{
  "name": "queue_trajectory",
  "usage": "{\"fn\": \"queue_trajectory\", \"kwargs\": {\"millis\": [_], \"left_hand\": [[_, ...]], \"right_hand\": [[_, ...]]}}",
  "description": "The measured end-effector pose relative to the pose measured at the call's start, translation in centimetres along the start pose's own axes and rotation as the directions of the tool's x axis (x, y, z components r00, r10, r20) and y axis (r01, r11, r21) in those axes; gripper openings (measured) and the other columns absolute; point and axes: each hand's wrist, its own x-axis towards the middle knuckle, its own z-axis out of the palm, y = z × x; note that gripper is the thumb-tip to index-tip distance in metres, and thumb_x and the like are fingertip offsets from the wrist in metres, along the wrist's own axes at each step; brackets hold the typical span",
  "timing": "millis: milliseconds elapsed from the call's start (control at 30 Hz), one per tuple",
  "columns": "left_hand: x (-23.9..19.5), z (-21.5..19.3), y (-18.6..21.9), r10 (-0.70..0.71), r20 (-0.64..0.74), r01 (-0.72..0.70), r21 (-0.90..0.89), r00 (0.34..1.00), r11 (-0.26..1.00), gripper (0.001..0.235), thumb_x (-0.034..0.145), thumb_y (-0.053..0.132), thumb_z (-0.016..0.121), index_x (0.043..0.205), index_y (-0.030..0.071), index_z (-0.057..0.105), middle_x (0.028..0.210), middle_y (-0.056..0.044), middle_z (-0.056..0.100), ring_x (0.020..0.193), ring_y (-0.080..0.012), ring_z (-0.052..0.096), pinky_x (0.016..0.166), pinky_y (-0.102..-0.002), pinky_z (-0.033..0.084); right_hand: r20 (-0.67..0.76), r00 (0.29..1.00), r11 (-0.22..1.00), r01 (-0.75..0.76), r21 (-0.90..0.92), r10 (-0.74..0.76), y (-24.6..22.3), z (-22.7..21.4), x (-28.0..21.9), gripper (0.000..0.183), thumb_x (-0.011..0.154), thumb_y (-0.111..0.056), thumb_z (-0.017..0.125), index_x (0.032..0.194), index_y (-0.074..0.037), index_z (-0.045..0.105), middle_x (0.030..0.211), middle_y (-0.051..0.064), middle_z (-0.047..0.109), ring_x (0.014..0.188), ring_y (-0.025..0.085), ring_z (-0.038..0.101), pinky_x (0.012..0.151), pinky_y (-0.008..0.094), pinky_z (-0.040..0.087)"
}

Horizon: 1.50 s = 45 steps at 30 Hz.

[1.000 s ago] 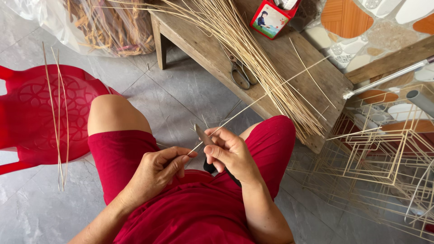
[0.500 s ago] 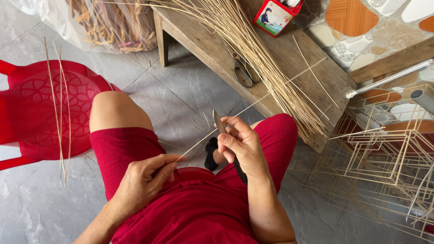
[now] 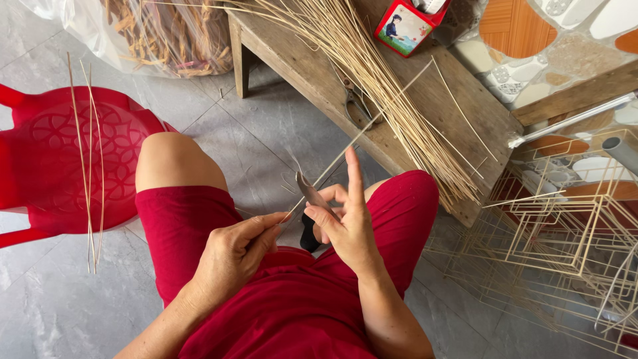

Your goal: The person sits on a low chair and uses a knife to sharpen the ends of thin bamboo sticks. They hold each stick with the left hand and scrape the tip with the knife in the right hand, then place the sharpened sticks on a red plastic chair beside them.

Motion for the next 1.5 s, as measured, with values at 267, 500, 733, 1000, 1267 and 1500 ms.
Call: {"fn": "queue_trajectory", "kwargs": {"millis": [267,500,733,1000,1267,1500], "left_hand": [[-0.4,-0.2,-0.1,0.054,-0.022,-0.053,0.020,0.998,0.998,0.027,0.093,0.010,0.068,0.119,0.011,0.075,0.062,-0.001,0.067,0.054,-0.0057,0.063,0.049,-0.024,0.053],[-1.3,-1.0,-0.6,-0.061,0.046,0.064,-0.061,0.997,0.996,0.027,0.094,0.009,0.065,0.120,0.009,0.076,0.060,-0.001,0.065,0.053,-0.0049,0.057,0.048,-0.024,0.050],[-3.3,-2.8,-1.2,-0.125,0.098,0.130,-0.044,0.987,0.991,0.030,0.093,0.008,0.065,0.121,0.009,0.076,0.060,-0.002,0.063,0.053,-0.0073,0.054,0.047,-0.026,0.048],[-6.3,-5.0,-4.1,-0.071,0.076,0.070,0.006,0.995,0.998,0.033,0.091,0.008,0.064,0.122,0.008,0.074,0.062,0.001,0.070,0.055,-0.0046,0.065,0.053,-0.023,0.057],[-7.4,-6.4,-6.6,-0.377,-0.056,0.373,-0.075,0.924,0.925,0.030,0.094,0.011,0.062,0.120,0.008,0.077,0.059,-0.001,0.065,0.044,-0.0051,0.046,0.038,-0.025,0.037],[-5.9,-4.5,-6.5,-0.451,0.046,0.441,-0.321,0.891,0.838,0.029,0.097,0.014,0.060,0.120,0.006,0.077,0.061,0.000,0.063,0.044,-0.0036,0.042,0.037,-0.022,0.029]], "right_hand": [[0.100,0.924,0.776,0.365,-0.514,-0.369,2.0,-0.3,-0.4,0.059,0.102,-0.006,0.072,0.156,-0.019,0.051,0.083,0.000,0.059,0.067,0.006,0.052,0.059,0.021,0.049],[-0.075,0.994,0.996,0.074,-0.056,-0.078,2.7,-4.7,0.2,0.044,0.103,-0.012,0.063,0.146,-0.016,0.057,0.084,0.004,0.072,0.053,0.004,0.051,0.046,0.018,0.044],[-0.248,0.963,0.992,0.121,0.040,-0.108,2.1,-9.4,1.2,0.042,0.104,-0.010,0.062,0.146,-0.008,0.058,0.084,0.008,0.069,0.057,0.006,0.053,0.047,0.018,0.041],[-0.399,0.914,0.989,0.121,0.084,-0.078,1.8,-12.8,2.7,0.040,0.106,-0.010,0.062,0.146,-0.010,0.060,0.080,0.005,0.066,0.053,0.004,0.048,0.046,0.018,0.039],[-0.496,0.868,0.991,0.061,0.121,0.007,2.1,-12.6,3.3,0.039,0.106,-0.010,0.058,0.145,-0.012,0.060,0.083,0.005,0.068,0.054,0.005,0.050,0.044,0.019,0.039],[0.056,0.932,0.930,-0.362,0.058,0.359,5.1,-3.2,2.3,0.058,0.103,-0.015,0.061,0.158,-0.013,0.043,0.072,0.005,0.062,0.050,0.005,0.048,0.043,0.019,0.038]]}}
